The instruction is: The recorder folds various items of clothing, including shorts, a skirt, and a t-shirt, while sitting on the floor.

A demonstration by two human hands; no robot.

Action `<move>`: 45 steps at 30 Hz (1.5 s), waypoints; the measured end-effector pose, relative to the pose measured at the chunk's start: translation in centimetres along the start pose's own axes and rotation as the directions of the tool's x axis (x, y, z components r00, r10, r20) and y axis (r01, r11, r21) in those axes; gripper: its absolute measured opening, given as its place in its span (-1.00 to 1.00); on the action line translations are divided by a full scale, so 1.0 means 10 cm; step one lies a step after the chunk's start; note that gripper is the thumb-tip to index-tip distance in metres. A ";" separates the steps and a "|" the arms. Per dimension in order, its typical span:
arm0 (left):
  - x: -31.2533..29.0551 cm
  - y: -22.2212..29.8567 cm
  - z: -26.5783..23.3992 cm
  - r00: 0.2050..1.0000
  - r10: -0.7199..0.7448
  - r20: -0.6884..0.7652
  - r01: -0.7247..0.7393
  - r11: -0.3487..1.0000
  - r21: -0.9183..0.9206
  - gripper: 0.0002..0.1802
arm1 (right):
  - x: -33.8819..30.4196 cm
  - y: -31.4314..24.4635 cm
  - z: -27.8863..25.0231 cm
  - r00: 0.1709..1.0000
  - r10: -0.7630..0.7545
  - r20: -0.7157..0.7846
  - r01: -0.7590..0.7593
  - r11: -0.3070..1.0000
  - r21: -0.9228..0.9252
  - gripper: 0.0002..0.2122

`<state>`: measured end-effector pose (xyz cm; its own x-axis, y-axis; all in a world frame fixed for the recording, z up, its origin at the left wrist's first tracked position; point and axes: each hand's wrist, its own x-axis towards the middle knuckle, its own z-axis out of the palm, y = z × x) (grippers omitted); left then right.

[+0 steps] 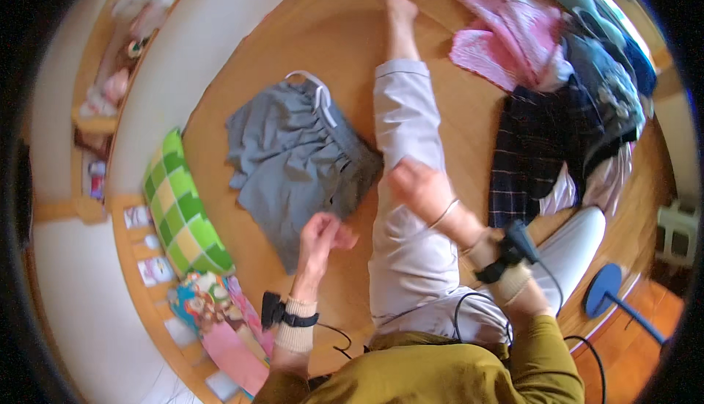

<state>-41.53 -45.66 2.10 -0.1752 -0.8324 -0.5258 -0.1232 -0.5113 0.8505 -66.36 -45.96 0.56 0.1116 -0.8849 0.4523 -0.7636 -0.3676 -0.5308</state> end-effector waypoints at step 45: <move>0.52 -0.24 0.23 0.788 -0.579 0.212 -0.310 -0.075 0.948 -0.74 | -6.18 -4.12 2.72 -0.977 -0.141 0.162 0.214 -0.691 0.691 -0.94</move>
<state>-44.34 -48.27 -2.68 -0.2735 -0.3146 -0.9090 -0.8625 0.4986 0.0870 -24.48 16.13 -24.99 0.1015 0.8697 -0.4831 0.9906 -0.1333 -0.0317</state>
